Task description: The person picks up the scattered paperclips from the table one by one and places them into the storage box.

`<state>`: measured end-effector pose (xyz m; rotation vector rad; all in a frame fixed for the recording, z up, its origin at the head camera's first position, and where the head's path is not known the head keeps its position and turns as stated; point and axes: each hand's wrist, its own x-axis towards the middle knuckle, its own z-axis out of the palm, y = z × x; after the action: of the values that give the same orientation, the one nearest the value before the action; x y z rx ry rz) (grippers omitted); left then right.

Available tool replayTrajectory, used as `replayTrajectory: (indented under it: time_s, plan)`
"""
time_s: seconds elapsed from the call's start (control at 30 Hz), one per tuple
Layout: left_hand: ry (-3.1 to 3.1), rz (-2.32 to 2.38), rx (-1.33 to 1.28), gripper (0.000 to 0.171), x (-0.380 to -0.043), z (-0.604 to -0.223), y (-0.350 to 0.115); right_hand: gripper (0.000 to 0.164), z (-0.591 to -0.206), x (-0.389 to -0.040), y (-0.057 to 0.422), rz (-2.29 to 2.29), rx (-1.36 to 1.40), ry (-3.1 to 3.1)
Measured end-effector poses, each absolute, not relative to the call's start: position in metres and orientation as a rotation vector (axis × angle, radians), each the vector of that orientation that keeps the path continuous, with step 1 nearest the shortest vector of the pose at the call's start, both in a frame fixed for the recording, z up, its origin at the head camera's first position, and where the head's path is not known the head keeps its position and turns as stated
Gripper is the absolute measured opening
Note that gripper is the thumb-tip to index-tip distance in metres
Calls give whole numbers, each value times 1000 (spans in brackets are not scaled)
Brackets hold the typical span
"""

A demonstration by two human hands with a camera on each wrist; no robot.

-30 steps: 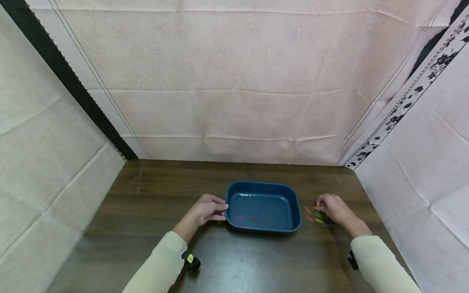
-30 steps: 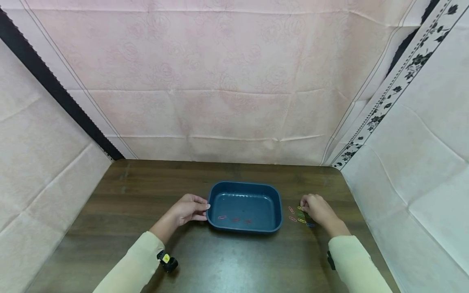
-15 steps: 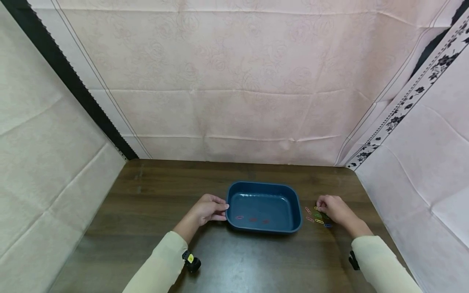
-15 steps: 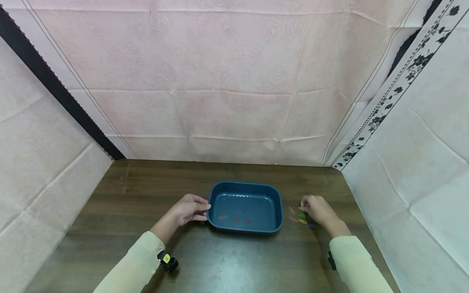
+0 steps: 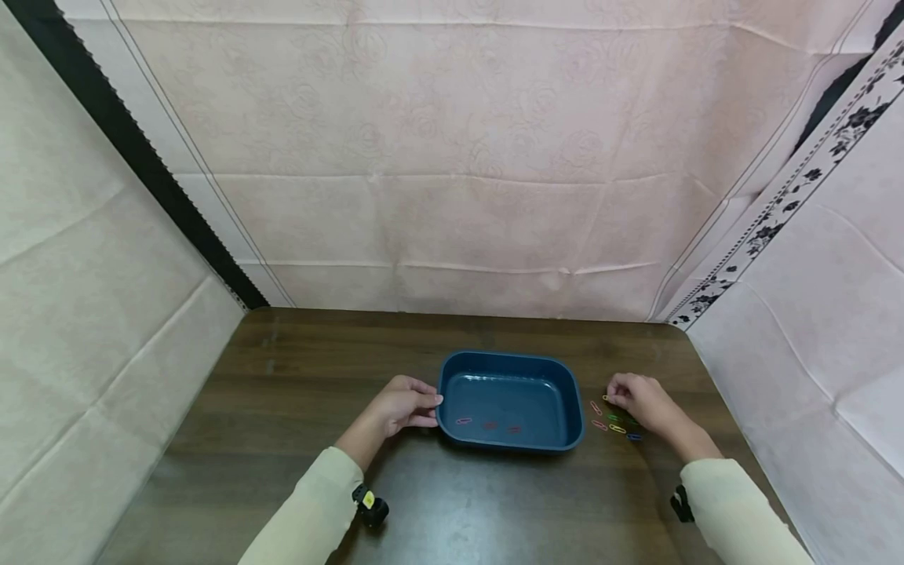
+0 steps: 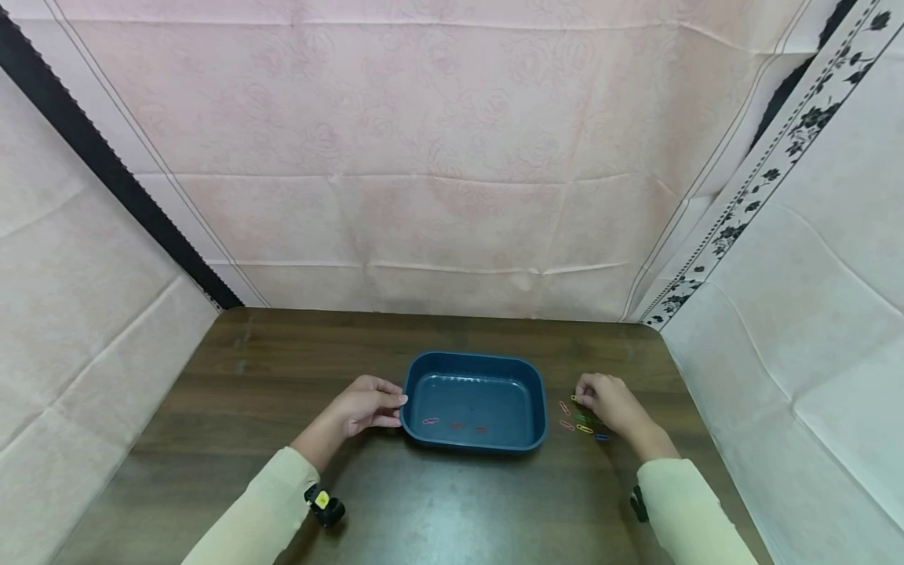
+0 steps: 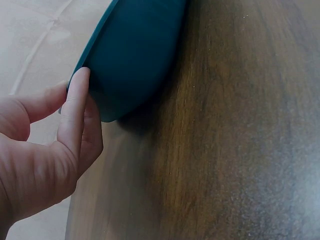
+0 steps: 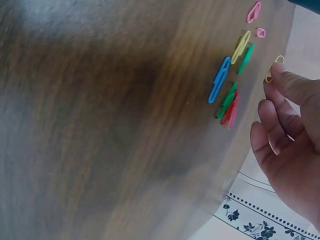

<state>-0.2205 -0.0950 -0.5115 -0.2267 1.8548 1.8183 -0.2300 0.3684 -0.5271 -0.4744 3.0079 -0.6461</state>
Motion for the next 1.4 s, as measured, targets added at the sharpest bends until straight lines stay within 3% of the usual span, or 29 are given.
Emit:
replayTrajectory:
  time_s: [0.63, 1.4]
  plan:
    - [1846, 1811, -234, 29, -220, -510, -96, 12, -492, -231, 346, -786, -517, 3007]
    - [1843, 1802, -229, 30, -221, -511, -96, 13, -456, -238, 301, -746, -795, 3052]
